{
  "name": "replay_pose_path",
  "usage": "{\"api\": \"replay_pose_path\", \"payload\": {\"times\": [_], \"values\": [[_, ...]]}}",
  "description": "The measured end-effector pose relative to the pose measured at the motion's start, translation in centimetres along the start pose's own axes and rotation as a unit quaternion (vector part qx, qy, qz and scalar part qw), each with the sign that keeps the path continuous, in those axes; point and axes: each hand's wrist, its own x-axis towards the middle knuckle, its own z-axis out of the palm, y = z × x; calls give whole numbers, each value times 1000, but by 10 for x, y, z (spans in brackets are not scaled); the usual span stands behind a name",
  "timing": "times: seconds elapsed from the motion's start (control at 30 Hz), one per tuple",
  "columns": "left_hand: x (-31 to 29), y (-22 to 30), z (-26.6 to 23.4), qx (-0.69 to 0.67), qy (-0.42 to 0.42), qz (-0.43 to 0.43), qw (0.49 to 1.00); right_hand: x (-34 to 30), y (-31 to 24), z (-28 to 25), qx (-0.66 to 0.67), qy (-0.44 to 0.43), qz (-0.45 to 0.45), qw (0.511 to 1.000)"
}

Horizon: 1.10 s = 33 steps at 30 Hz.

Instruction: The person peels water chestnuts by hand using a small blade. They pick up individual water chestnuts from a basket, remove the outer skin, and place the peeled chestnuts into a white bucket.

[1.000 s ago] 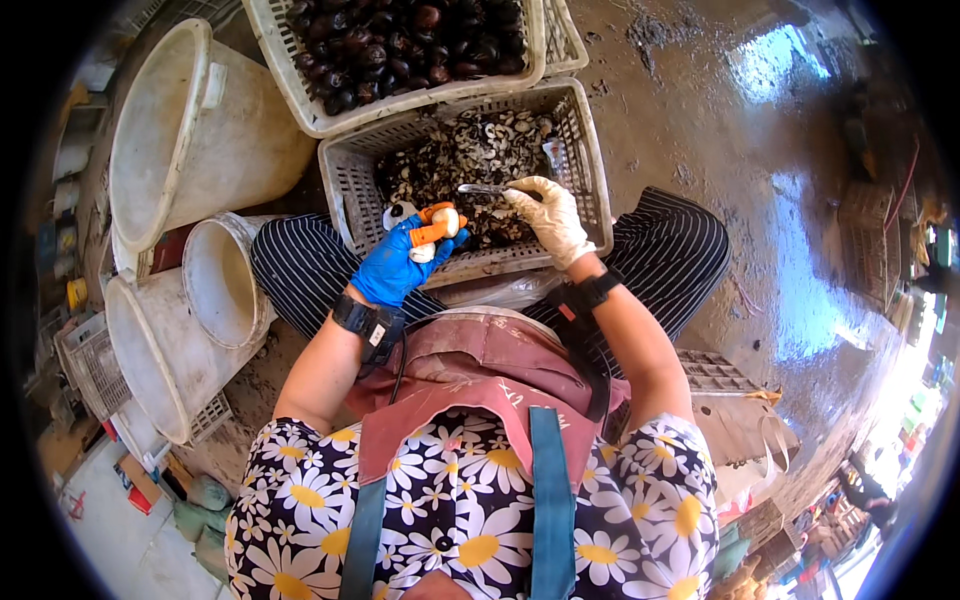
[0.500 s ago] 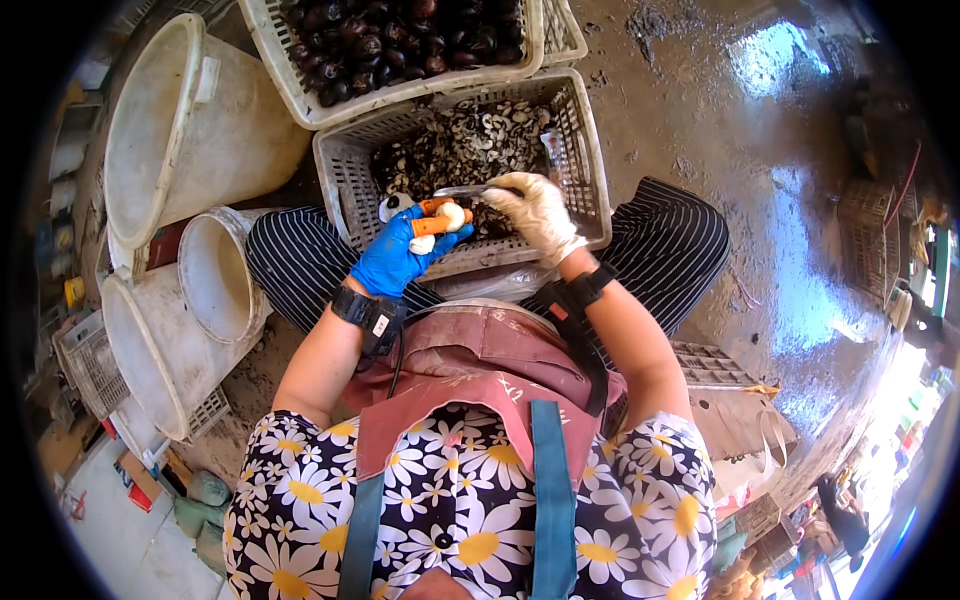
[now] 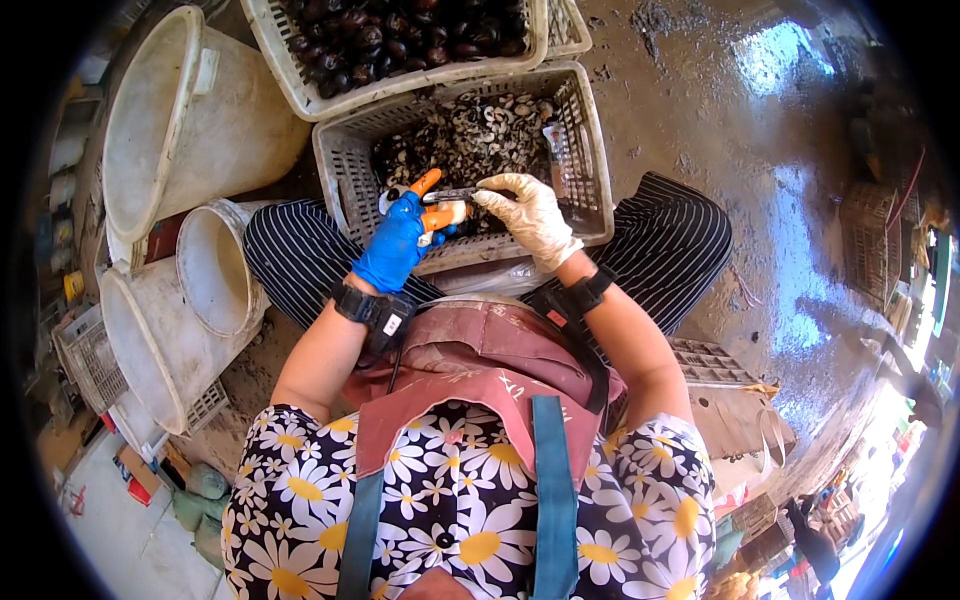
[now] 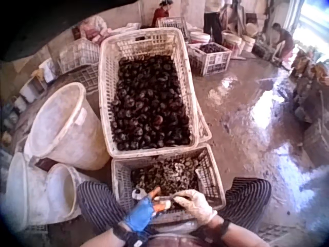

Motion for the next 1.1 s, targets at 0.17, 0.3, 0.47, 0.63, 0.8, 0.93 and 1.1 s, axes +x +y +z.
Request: {"api": "replay_pose_path", "payload": {"times": [0.17, 0.3, 0.47, 0.63, 0.8, 0.93, 1.1], "values": [[-1, 3, 2, 161, 51, 58, 984, 13, 16, -28, -171, 68, -7, 983], [-4, 1, 6, 204, 69, 46, 975, -4, -34, -2, -234, 13, -169, 957], [-10, 3, 7, 140, 38, 27, 989, 14, 3, -36, -414, 117, -187, 883], [-5, -1, 3, -37, -51, -21, 998, 9, 7, -25, -191, 150, -76, 967], [4, -7, -6, -218, -112, -49, 968, 5, 3, -16, -9, 134, -16, 991], [11, -18, -11, -335, -64, -60, 938, -4, -3, -4, 20, 134, -17, 991], [18, -33, -14, -416, -68, -63, 905, -8, -27, 3, -276, 100, -330, 897]]}}
